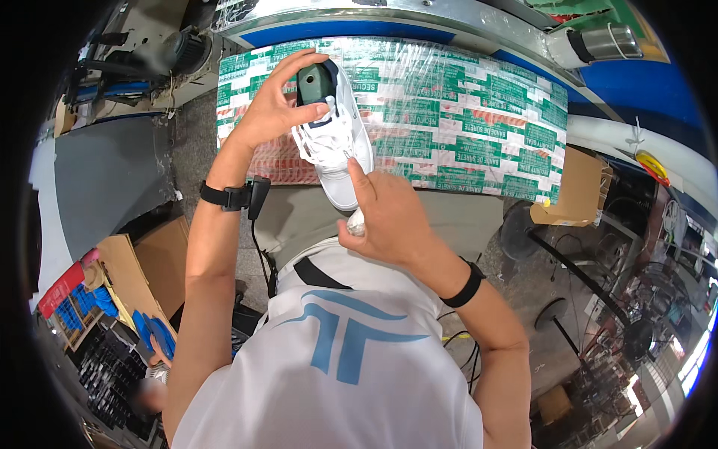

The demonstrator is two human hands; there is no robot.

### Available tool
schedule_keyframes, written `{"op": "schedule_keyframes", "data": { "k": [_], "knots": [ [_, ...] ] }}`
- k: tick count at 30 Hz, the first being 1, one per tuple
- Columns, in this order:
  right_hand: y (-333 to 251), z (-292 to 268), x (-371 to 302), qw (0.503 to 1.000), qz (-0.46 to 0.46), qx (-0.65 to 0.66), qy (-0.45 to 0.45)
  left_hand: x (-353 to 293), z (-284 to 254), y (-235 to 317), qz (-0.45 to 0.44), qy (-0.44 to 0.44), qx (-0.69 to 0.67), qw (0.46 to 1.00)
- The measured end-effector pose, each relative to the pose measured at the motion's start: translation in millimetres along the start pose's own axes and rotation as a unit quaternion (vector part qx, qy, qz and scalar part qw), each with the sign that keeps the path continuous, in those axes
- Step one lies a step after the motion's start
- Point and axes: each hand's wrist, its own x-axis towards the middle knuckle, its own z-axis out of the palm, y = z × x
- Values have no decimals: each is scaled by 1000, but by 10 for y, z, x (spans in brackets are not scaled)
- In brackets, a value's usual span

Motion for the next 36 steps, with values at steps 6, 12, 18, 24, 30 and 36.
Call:
{"op": "schedule_keyframes", "data": {
  "k": [6,12,18,24,30,36],
  "knots": [
    [197,390,245,972,128,170,97,-347,-360,-520,-45,14,-233,971],
    [91,346,432,980,144,132,34,-1097,131,-405,-294,172,-344,875],
    [394,323,559,977,77,194,43,-919,369,-203,-281,290,-353,844],
    [1576,121,402,985,72,-53,147,-133,-482,172,-78,247,26,966],
    [1826,149,315,984,85,-100,124,1733,-1926,509,24,97,317,943],
    [1883,149,337,977,80,-101,168,2438,-2049,144,77,178,360,913]
  ]
}}
